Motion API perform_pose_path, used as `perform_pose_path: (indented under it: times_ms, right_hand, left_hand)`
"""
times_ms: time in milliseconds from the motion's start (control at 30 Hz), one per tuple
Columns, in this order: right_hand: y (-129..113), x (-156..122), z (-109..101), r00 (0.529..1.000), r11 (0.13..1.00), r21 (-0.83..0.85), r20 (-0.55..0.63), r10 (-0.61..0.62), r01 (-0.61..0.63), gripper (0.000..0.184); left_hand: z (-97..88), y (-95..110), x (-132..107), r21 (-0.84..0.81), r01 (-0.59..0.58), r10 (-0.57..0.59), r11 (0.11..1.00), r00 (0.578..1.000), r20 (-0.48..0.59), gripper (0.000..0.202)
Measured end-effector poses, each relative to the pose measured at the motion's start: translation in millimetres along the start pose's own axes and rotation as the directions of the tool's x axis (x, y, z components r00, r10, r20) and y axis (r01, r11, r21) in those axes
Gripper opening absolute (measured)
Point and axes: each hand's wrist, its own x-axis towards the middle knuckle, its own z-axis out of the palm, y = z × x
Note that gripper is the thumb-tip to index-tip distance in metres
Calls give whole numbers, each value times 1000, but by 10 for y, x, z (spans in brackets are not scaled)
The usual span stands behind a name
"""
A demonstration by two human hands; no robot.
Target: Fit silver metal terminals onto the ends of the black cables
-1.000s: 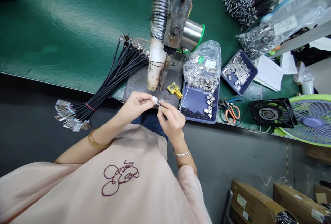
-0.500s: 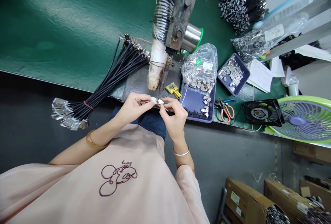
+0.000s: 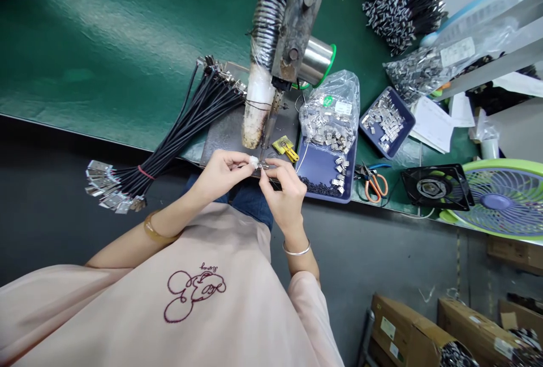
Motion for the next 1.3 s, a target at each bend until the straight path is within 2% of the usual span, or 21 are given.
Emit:
perform_pose_path:
  times_ms: [267, 467, 867, 1133, 1300]
  right_hand:
    - [-20, 27, -11, 1000, 1000, 23, -10, 1, -1, 12]
    - [12, -17, -37, 1000, 999, 33, 12, 16, -16, 14]
    - [-44, 27, -14, 1000, 1000, -23, 2, 12, -12, 11]
    - [-21, -46, -47, 999, 999, -16, 20, 32, -32, 12]
    - [-28, -72, -34, 1000, 999, -46, -8, -14, 14, 11]
  left_hand:
    - [-9, 33, 8, 14, -5, 5, 1000, 1000, -20, 20]
    - [-1, 13, 6, 4, 28, -28, 1000, 998, 50, 19]
    - [-9, 60, 21, 7, -3, 3, 1000, 1000, -10, 19]
    - [1, 43, 11, 21, 42, -43, 999, 997, 60, 18]
    - [-8, 33, 4, 1, 40, -40, 999, 995, 90, 17]
